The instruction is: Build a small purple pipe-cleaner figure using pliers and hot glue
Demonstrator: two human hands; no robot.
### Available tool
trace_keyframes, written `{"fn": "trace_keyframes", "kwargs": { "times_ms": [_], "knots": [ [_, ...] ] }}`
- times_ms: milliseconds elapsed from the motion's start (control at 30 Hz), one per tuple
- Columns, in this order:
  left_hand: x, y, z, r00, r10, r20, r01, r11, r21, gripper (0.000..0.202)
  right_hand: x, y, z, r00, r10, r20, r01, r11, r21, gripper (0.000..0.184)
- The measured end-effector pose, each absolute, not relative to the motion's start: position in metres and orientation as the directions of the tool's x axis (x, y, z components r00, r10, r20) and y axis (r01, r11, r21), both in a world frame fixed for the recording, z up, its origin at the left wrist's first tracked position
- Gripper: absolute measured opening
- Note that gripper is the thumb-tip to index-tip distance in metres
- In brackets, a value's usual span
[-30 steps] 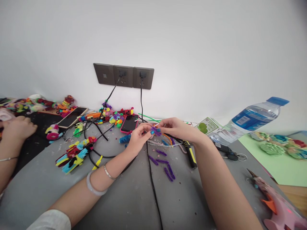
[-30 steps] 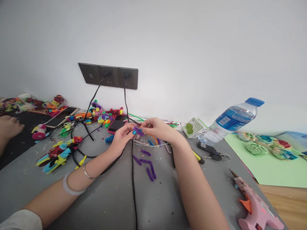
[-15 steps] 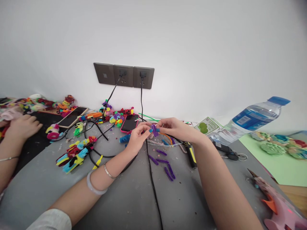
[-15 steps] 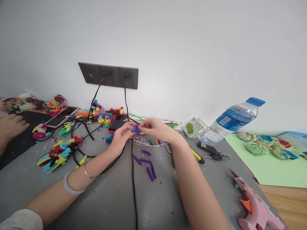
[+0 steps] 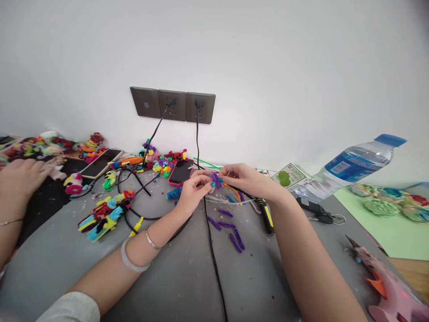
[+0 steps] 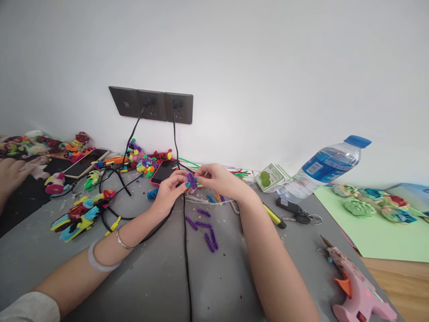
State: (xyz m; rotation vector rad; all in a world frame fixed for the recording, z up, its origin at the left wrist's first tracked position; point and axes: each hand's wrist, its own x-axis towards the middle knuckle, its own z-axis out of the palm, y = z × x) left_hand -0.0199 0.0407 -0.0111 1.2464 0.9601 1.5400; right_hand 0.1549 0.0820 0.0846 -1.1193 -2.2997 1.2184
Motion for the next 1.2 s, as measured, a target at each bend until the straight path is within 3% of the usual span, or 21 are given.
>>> {"fn": "trace_keyframes", "kwargs": {
  "times_ms": [400, 1200],
  "knots": [
    [-0.0188, 0.0407, -0.0110, -0.076, 0.968, 0.238, -0.194, -0.249, 0.949, 0.021, 0.1516, 0.0795, 0.0856, -0.640, 0.765, -0.080, 0.511, 0.345, -0.787, 0.027],
    [-0.0188, 0.0414, -0.0125, -0.073, 0.976, 0.204, -0.235, -0.216, 0.948, 0.024, 0.1479, 0.0733, 0.0904, -0.591, 0.805, -0.050, 0.587, 0.386, -0.711, 0.016]
  ]
}}
